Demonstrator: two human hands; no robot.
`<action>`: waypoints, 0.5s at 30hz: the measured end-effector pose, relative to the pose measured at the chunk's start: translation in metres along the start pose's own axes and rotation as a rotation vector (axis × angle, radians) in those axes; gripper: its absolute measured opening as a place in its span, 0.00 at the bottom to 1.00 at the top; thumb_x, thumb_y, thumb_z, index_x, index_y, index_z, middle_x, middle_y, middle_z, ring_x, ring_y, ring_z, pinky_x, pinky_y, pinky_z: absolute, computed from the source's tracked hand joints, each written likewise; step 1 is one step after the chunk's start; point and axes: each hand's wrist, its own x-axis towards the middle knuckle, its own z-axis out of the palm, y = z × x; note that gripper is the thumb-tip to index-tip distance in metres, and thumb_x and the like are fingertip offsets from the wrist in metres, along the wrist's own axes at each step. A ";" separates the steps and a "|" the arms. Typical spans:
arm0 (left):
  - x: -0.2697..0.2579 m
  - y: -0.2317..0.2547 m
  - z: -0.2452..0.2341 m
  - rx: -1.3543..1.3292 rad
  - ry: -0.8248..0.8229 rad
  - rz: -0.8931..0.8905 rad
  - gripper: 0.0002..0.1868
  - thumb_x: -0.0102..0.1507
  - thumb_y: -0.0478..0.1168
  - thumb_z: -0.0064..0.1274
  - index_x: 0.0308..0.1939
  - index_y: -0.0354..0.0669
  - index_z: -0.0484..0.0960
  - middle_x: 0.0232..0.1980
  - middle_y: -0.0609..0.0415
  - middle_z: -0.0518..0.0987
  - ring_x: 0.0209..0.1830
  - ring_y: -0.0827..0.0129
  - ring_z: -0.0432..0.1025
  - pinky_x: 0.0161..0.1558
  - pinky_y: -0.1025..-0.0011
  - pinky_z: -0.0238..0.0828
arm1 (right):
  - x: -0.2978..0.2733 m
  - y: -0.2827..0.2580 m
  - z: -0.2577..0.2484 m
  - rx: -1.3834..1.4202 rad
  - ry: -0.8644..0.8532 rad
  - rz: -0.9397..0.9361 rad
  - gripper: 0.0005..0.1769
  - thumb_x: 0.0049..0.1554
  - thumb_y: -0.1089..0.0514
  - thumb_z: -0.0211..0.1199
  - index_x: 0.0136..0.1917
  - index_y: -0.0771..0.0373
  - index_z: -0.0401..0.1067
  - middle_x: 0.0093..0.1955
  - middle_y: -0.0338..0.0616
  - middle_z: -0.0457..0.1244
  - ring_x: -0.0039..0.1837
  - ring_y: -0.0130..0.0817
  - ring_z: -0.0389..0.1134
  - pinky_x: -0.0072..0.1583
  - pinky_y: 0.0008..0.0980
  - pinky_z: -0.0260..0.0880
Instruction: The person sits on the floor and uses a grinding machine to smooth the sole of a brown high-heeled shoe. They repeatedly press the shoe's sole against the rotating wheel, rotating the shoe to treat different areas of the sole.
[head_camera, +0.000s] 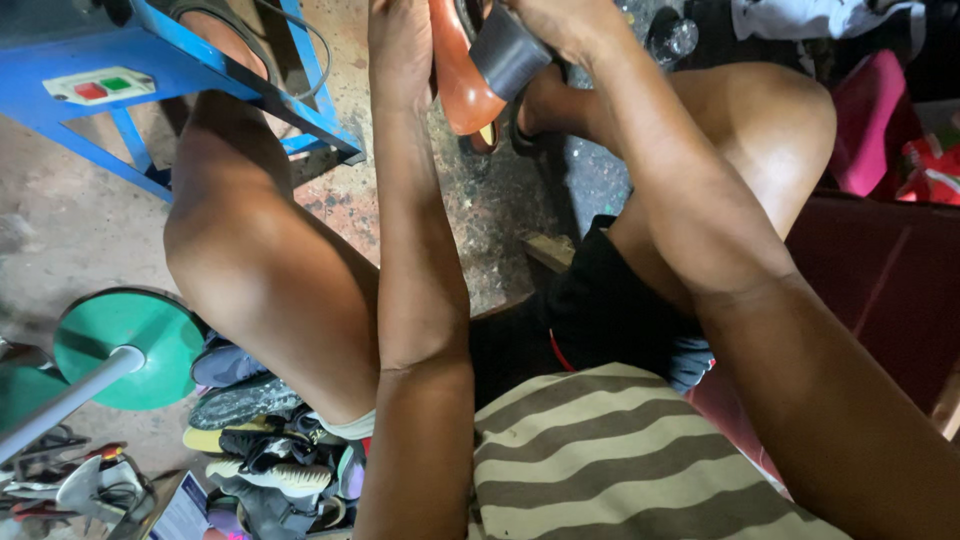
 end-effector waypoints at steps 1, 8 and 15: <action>0.003 0.002 -0.001 0.053 0.029 0.005 0.16 0.71 0.45 0.52 0.41 0.31 0.80 0.35 0.54 0.77 0.33 0.70 0.71 0.36 0.66 0.69 | 0.000 -0.007 0.000 0.015 -0.001 -0.006 0.14 0.61 0.48 0.64 0.45 0.60 0.78 0.40 0.37 0.69 0.41 0.25 0.70 0.45 0.30 0.69; 0.016 0.009 -0.007 0.404 0.059 0.159 0.20 0.72 0.49 0.46 0.42 0.33 0.80 0.39 0.53 0.82 0.38 0.71 0.76 0.42 0.68 0.72 | 0.001 -0.032 0.013 0.318 -0.052 -0.072 0.13 0.62 0.50 0.66 0.47 0.64 0.78 0.43 0.37 0.69 0.45 0.27 0.72 0.49 0.32 0.73; 0.016 0.029 0.015 0.250 0.090 0.067 0.17 0.69 0.44 0.53 0.42 0.29 0.80 0.37 0.52 0.80 0.35 0.71 0.73 0.38 0.68 0.71 | 0.001 -0.055 0.014 0.619 -0.067 0.013 0.09 0.61 0.57 0.71 0.46 0.65 0.77 0.41 0.38 0.67 0.42 0.27 0.68 0.45 0.30 0.70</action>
